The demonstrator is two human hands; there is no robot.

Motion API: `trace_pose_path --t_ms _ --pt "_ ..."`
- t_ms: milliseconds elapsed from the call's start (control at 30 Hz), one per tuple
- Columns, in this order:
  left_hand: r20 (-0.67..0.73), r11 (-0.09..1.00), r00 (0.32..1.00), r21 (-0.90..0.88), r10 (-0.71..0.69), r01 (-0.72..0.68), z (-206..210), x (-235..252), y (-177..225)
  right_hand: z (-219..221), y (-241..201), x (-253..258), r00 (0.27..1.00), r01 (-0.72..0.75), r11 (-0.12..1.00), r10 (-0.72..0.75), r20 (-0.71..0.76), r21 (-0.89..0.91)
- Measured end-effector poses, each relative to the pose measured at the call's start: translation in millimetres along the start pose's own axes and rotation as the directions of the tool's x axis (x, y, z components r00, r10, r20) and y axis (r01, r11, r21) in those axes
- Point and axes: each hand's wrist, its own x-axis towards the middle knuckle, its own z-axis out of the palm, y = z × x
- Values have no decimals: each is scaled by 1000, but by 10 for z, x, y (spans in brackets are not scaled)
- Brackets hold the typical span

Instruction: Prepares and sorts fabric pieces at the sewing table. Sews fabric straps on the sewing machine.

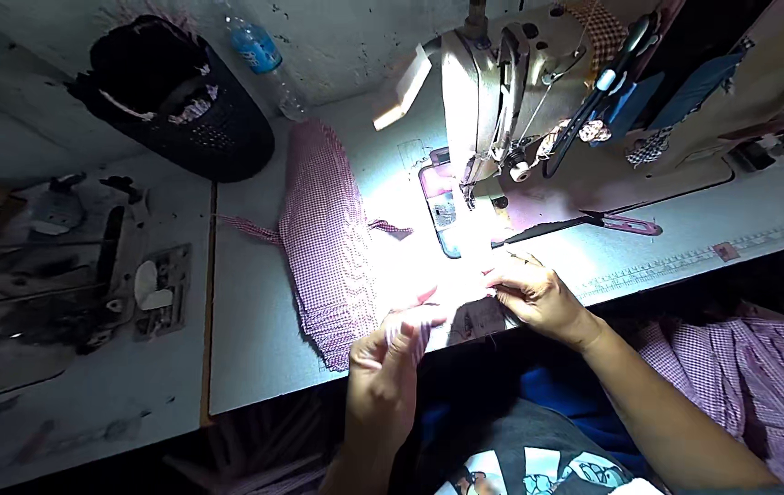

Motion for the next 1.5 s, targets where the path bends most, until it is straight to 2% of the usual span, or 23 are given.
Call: trace_pose_path --t_ms 67,200,267,400,567,800,1033,1233,1367,1500 --pt "-44 998 997 -33 55 -57 -24 139 46 31 -4 61 999 -48 999 48 -13 20" --pt "-208 927 939 316 274 -201 -57 414 81 67 -8 106 988 -150 987 151 -20 61" --pt "-256 893 905 388 340 -226 -115 501 83 80 -6 107 985 -167 984 169 -24 60" --pt "-268 861 898 470 348 -193 -229 547 162 93 -13 81 979 -199 979 201 -42 52" --pt "-289 828 886 535 363 -165 -272 496 182 113 -21 95 984 -164 985 167 -54 51" --pt "-213 731 867 646 450 -220 -279 461 219 119 -24 69 987 -145 988 149 -64 62" --pt "-82 703 929 679 361 -213 -384 415 395 121 -55 42 983 -162 986 165 -78 42" --pt "-22 672 940 705 340 -226 -394 328 511 151 -71 47 987 -141 990 141 -82 1" --pt "73 626 929 720 363 -301 -408 307 534 179 -112 14 990 -118 993 116 -82 -20" --pt "230 556 895 716 381 -421 -392 430 527 149 -222 -124 994 -100 984 93 -53 -148"
